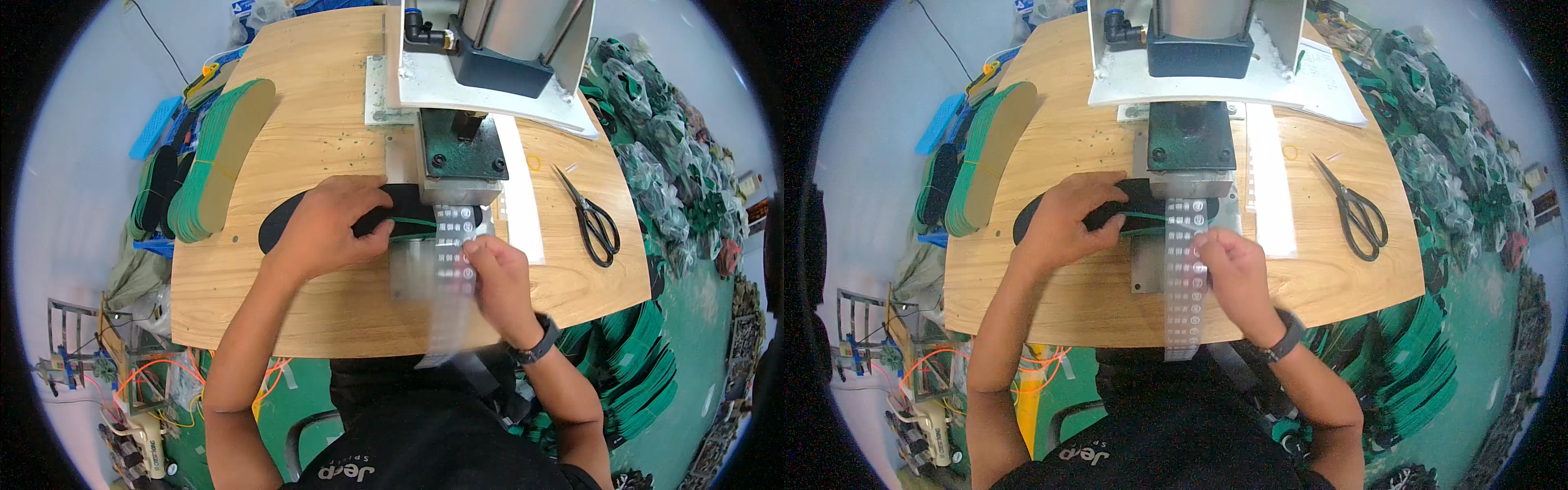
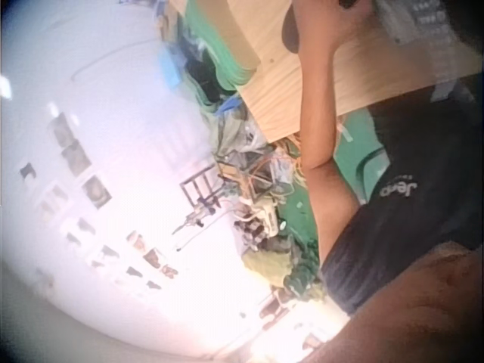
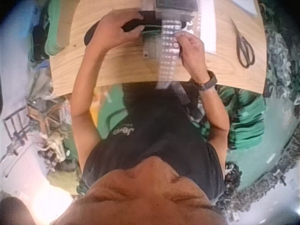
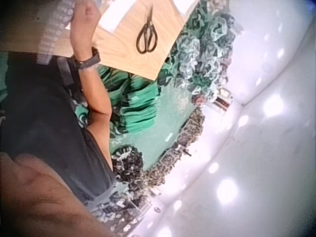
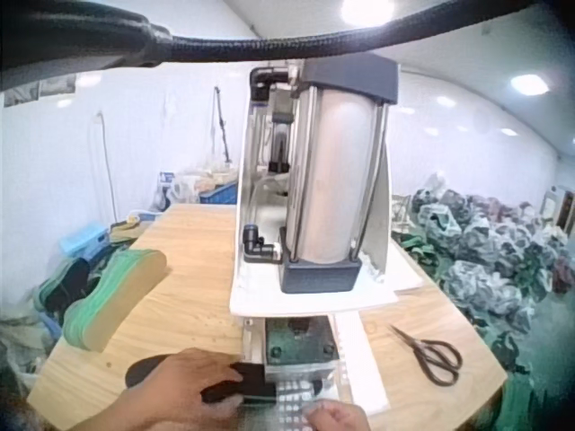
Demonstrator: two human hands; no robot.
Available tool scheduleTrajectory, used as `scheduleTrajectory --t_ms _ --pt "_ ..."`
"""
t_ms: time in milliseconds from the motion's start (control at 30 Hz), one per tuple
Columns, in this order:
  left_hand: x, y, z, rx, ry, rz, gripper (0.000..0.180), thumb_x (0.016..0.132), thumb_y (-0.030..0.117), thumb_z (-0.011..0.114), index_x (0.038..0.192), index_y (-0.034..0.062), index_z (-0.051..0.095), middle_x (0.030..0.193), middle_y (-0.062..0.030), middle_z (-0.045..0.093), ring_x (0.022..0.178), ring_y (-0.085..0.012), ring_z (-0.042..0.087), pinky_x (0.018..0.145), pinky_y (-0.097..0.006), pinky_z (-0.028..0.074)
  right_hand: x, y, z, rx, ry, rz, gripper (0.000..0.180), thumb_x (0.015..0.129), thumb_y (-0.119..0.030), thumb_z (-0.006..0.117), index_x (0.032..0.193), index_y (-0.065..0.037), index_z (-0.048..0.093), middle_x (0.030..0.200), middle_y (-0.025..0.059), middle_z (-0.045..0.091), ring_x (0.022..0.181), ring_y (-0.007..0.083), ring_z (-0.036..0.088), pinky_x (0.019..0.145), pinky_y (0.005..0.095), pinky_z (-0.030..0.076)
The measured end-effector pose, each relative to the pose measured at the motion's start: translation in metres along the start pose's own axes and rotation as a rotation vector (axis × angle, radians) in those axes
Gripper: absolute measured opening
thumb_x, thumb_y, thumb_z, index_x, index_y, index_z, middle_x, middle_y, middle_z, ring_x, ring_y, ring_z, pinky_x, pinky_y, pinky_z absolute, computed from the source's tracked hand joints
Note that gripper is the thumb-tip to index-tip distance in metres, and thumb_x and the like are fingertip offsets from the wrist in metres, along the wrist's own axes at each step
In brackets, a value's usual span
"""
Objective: The person applies adhesive labels to the undersides of shoe insoles. They pick up an insole, peel a label from a backing sheet, press it onto the insole using a small metal template for alignment, and then bundle the finished insoles with a rubber band.
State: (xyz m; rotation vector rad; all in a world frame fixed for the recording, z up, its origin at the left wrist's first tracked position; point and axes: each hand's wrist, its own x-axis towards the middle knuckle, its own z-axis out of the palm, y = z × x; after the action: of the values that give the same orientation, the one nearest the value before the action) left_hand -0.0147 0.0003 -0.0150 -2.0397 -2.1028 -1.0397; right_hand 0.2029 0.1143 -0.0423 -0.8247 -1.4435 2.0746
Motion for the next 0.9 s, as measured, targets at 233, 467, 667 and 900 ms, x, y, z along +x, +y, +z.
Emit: scheduleTrajectory --t_ms 233,467,667,900 --pt "0.0 0.006 -0.008 -0.241 0.133 -0.359 0.016 0.069 0.004 0.056 0.084 -0.0013 0.059 0.071 -0.0152 0.062 0.059 -0.0274 0.056 0.058 -0.033 0.047 -0.032 -0.027 0.003 0.382 0.282 -0.176 0.017 0.093 -0.01 0.051 0.08 -0.001 0.056 0.073 0.0005 0.057 0.066 0.0083 0.055 0.059 0.0229 0.046" --pt "-0.005 -0.001 -0.011 -0.339 0.049 -0.378 0.022 0.071 0.001 0.05 0.091 -0.0039 0.059 0.068 -0.0108 0.055 0.064 -0.0124 0.048 0.062 -0.027 0.043 0.011 -0.015 -0.005 0.188 0.119 0.093 0.023 0.092 -0.014 0.055 0.073 -0.002 0.06 0.057 0.0018 0.055 0.045 0.0079 0.048 0.039 0.0209 0.035" --pt "-0.004 0.001 -0.004 -0.262 0.15 -0.213 0.013 0.068 0.004 0.053 0.08 -0.0009 0.056 0.065 -0.0187 0.052 0.06 -0.0366 0.048 0.057 -0.04 0.042 0.002 -0.011 0.002 0.308 0.139 0.041 0.014 0.092 -0.011 0.051 0.089 0.0 0.059 0.075 0.0059 0.061 0.064 0.0128 0.059 0.057 0.0259 0.049" --pt "-0.004 0.001 -0.007 -0.251 0.086 -0.236 0.01 0.068 0.005 0.055 0.075 -0.0018 0.051 0.065 -0.0191 0.05 0.062 -0.0366 0.049 0.058 -0.041 0.042 0.004 -0.006 -0.004 0.279 0.09 0.051 0.018 0.095 -0.017 0.052 0.091 -0.001 0.058 0.077 0.0068 0.063 0.062 0.0125 0.061 0.054 0.0253 0.049"
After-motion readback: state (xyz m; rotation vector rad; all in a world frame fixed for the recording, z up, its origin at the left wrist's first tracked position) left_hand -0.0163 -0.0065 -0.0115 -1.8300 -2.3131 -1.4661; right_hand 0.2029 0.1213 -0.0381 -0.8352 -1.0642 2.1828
